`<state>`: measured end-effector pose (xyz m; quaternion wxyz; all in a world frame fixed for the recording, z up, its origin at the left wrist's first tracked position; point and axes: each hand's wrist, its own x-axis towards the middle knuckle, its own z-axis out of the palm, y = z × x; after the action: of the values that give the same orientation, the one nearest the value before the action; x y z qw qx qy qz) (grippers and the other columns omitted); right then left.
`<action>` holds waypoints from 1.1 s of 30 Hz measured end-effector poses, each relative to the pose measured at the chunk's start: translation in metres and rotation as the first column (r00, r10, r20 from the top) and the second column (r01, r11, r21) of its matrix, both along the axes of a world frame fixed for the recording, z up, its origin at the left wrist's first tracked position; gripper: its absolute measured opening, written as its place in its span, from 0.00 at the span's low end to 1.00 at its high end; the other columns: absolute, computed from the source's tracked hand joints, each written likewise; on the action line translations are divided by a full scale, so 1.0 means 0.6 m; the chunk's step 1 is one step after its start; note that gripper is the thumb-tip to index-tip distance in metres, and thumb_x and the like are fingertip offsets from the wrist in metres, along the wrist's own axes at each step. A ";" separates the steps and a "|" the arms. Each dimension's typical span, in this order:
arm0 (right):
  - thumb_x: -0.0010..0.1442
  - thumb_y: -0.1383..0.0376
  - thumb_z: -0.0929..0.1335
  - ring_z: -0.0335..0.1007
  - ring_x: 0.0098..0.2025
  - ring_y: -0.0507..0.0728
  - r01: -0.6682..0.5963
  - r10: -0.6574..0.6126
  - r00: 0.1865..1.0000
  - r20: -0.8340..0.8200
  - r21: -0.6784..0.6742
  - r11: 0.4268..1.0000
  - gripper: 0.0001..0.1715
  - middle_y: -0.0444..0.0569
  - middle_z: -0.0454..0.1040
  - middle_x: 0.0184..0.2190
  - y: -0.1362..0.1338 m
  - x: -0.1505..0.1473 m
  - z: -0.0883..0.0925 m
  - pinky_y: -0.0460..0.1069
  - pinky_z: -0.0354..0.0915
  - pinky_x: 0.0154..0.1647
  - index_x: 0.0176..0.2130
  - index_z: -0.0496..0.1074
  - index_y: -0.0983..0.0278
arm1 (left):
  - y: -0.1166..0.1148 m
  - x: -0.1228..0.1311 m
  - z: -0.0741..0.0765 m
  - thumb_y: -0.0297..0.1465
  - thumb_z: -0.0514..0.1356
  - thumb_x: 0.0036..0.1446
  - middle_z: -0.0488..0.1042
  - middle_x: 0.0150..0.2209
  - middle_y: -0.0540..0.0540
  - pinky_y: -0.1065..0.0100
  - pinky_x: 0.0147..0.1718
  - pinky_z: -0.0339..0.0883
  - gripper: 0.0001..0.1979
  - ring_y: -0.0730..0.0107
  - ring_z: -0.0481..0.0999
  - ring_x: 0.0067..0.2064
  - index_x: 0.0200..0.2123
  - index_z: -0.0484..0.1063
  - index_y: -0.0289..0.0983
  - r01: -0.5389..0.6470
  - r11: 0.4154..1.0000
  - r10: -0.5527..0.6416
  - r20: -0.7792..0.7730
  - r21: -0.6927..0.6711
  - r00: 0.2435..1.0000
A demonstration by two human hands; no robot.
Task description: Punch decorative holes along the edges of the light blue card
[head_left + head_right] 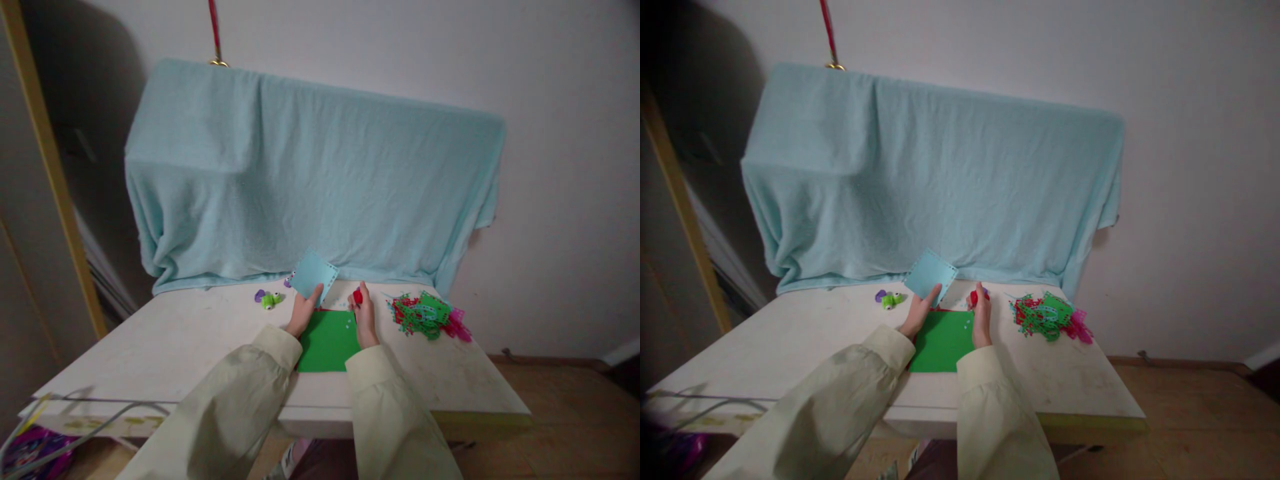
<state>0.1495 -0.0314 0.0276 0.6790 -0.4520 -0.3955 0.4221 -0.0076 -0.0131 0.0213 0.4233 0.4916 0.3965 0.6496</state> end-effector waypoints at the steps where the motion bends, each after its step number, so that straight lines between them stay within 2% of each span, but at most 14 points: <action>1: 0.56 0.43 0.61 0.53 0.18 0.50 0.020 -0.020 1.000 -0.005 0.007 1.000 0.29 0.38 0.56 0.15 -0.001 0.001 0.001 0.47 0.56 0.23 0.19 0.53 0.60 | 0.000 0.000 0.000 0.43 0.63 0.51 0.75 0.41 0.43 0.63 0.48 0.62 0.19 0.59 0.71 0.48 0.41 0.70 0.37 0.012 1.000 -0.012 -0.006 -0.009 1.000; 6: 0.57 0.43 0.61 0.58 0.21 0.52 0.006 -0.002 0.994 -0.109 0.033 0.999 0.27 0.41 0.61 0.18 -0.004 0.000 0.006 0.47 0.58 0.25 0.20 0.57 0.60 | 0.000 0.000 -0.002 0.43 0.65 0.48 0.74 0.32 0.45 0.65 0.36 0.65 0.18 0.64 0.73 0.33 0.36 0.70 0.36 0.135 0.987 -0.135 0.003 -0.084 0.991; 10: 0.57 0.45 0.63 0.61 0.22 0.52 -0.036 0.044 0.982 -0.181 0.046 0.998 0.24 0.42 0.65 0.20 -0.004 -0.002 0.006 0.47 0.57 0.24 0.24 0.62 0.61 | -0.002 0.002 0.001 0.44 0.62 0.50 0.68 0.20 0.48 0.69 0.27 0.61 0.17 0.70 0.67 0.23 0.24 0.67 0.35 0.337 0.935 -0.339 0.002 -0.113 0.941; 13: 0.56 0.45 0.64 0.60 0.21 0.51 -0.039 0.044 0.977 -0.207 0.032 0.999 0.24 0.43 0.66 0.20 -0.003 -0.002 0.004 0.47 0.56 0.23 0.24 0.63 0.62 | -0.002 0.005 0.002 0.42 0.62 0.50 0.65 0.18 0.51 0.70 0.24 0.59 0.15 0.73 0.63 0.21 0.26 0.66 0.35 0.426 0.901 -0.420 0.080 -0.078 0.904; 15: 0.56 0.45 0.64 0.60 0.21 0.51 -0.040 0.044 0.976 -0.212 0.022 0.999 0.24 0.43 0.66 0.20 -0.003 -0.001 0.004 0.47 0.56 0.22 0.25 0.63 0.62 | -0.001 0.006 0.001 0.40 0.62 0.50 0.64 0.18 0.53 0.72 0.23 0.58 0.13 0.75 0.62 0.20 0.28 0.66 0.35 0.428 0.902 -0.420 0.121 -0.056 0.900; 21: 0.54 0.45 0.65 0.62 0.21 0.51 -0.078 0.082 0.979 -0.189 0.026 0.997 0.24 0.44 0.68 0.20 -0.008 -0.006 0.013 0.47 0.58 0.23 0.24 0.64 0.62 | 0.005 0.003 -0.006 0.36 0.63 0.48 0.63 0.17 0.53 0.73 0.23 0.57 0.13 0.76 0.62 0.20 0.24 0.63 0.36 0.348 0.933 -0.338 0.114 -0.089 0.934; 28: 0.53 0.48 0.67 0.70 0.30 0.54 -0.140 0.146 0.982 -0.118 0.063 0.988 0.21 0.49 0.74 0.30 -0.013 -0.018 0.016 0.46 0.62 0.25 0.29 0.71 0.63 | 0.009 0.001 -0.010 0.36 0.65 0.46 0.67 0.22 0.53 0.72 0.22 0.57 0.14 0.77 0.62 0.20 0.31 0.66 0.35 0.332 0.940 -0.315 0.171 -0.083 0.934; 33: 0.53 0.49 0.68 0.75 0.37 0.60 -0.268 0.282 0.941 -0.187 0.097 0.959 0.20 0.53 0.75 0.40 -0.020 -0.022 0.025 0.48 0.65 0.25 0.32 0.71 0.63 | 0.012 -0.002 -0.012 0.38 0.66 0.45 0.68 0.23 0.51 0.72 0.22 0.57 0.15 0.76 0.63 0.21 0.30 0.67 0.34 0.296 0.951 -0.284 0.130 -0.088 0.950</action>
<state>0.1364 -0.0432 0.0429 0.6649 -0.3239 -0.3996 0.5416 -0.0087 -0.0057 0.0141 0.5620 0.4828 0.3286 0.5857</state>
